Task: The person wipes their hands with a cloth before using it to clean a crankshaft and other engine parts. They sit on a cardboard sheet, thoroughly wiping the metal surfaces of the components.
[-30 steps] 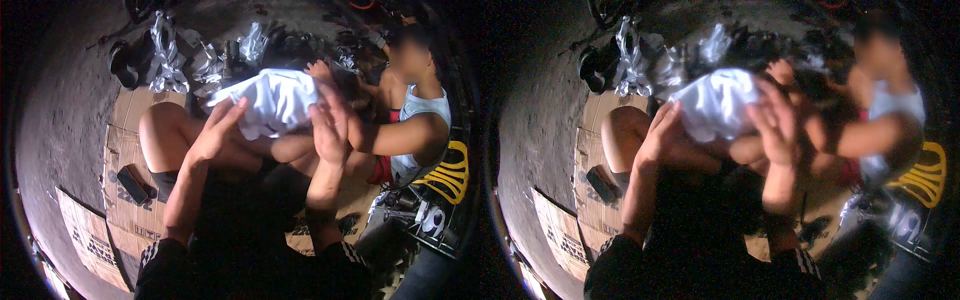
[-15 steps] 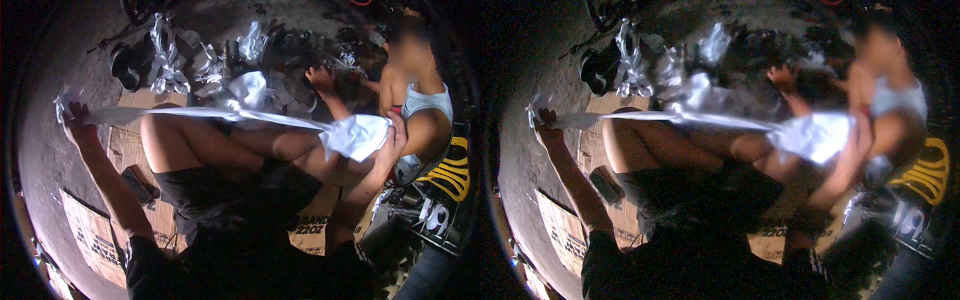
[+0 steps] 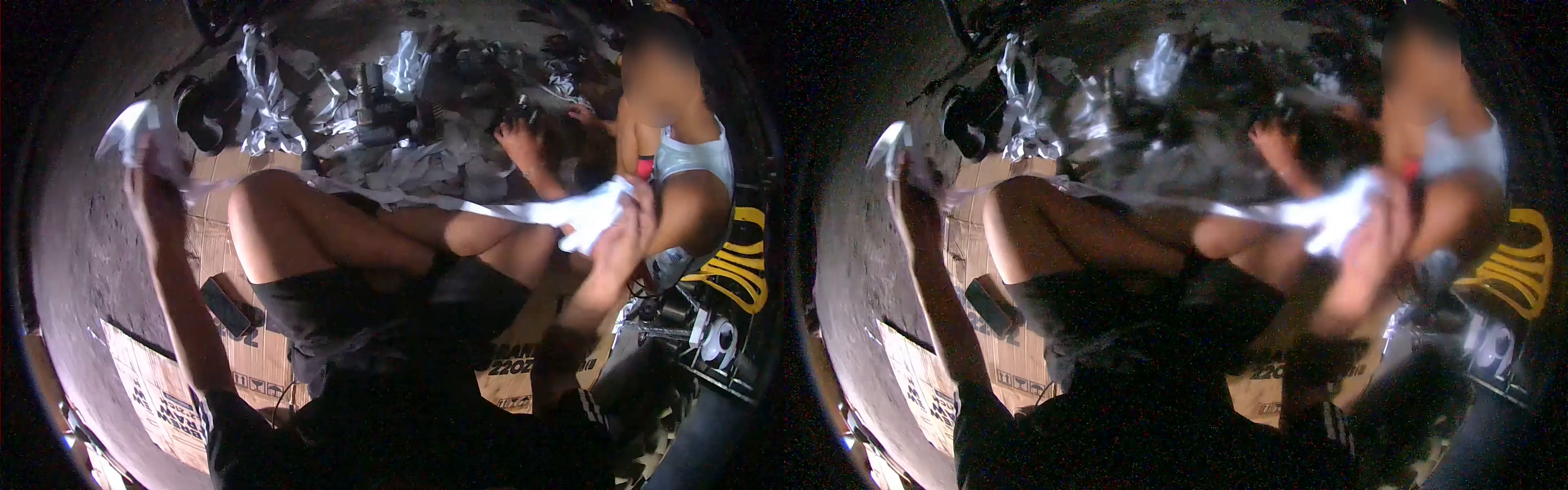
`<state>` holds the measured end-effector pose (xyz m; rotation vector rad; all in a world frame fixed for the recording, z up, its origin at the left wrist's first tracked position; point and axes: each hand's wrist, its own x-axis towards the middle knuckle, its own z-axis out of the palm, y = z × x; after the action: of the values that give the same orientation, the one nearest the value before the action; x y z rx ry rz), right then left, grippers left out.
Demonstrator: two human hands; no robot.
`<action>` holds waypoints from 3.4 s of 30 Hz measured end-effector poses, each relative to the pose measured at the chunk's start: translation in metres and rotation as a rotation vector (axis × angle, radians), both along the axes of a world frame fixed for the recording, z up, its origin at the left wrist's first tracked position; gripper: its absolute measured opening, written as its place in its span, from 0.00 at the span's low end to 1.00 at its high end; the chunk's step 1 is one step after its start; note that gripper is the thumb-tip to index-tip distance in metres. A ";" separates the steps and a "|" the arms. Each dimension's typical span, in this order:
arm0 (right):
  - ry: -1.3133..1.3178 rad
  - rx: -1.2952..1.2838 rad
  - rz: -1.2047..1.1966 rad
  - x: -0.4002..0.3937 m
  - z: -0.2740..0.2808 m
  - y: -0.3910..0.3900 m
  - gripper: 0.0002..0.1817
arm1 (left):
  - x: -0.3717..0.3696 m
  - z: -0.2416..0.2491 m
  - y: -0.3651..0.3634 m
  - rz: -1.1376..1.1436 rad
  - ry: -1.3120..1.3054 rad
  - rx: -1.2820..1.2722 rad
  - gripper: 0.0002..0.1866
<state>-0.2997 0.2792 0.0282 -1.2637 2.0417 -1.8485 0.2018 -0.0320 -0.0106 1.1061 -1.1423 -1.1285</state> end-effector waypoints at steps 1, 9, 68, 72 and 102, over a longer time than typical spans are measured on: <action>-0.321 -0.074 0.129 0.035 0.006 -0.021 0.15 | -0.032 0.011 0.026 -0.113 0.055 0.085 0.19; 0.462 0.317 0.906 0.183 -0.036 -0.095 0.25 | -0.135 0.068 0.133 -0.682 0.326 0.080 0.31; -1.123 -0.309 0.354 0.152 -0.080 -0.066 0.32 | -0.191 -0.069 0.223 -0.989 0.457 0.585 0.19; -1.031 -0.204 0.518 0.160 -0.077 -0.072 0.27 | -0.196 -0.063 0.224 -0.903 0.828 0.759 0.35; -1.027 0.278 0.578 0.209 -0.103 -0.043 0.38 | -0.216 -0.078 0.161 -0.298 1.134 0.644 0.17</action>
<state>-0.0907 0.2360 -0.0750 -0.5208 1.1470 -1.3935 -0.0145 0.1288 -0.0882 0.5274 -0.0178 -2.0529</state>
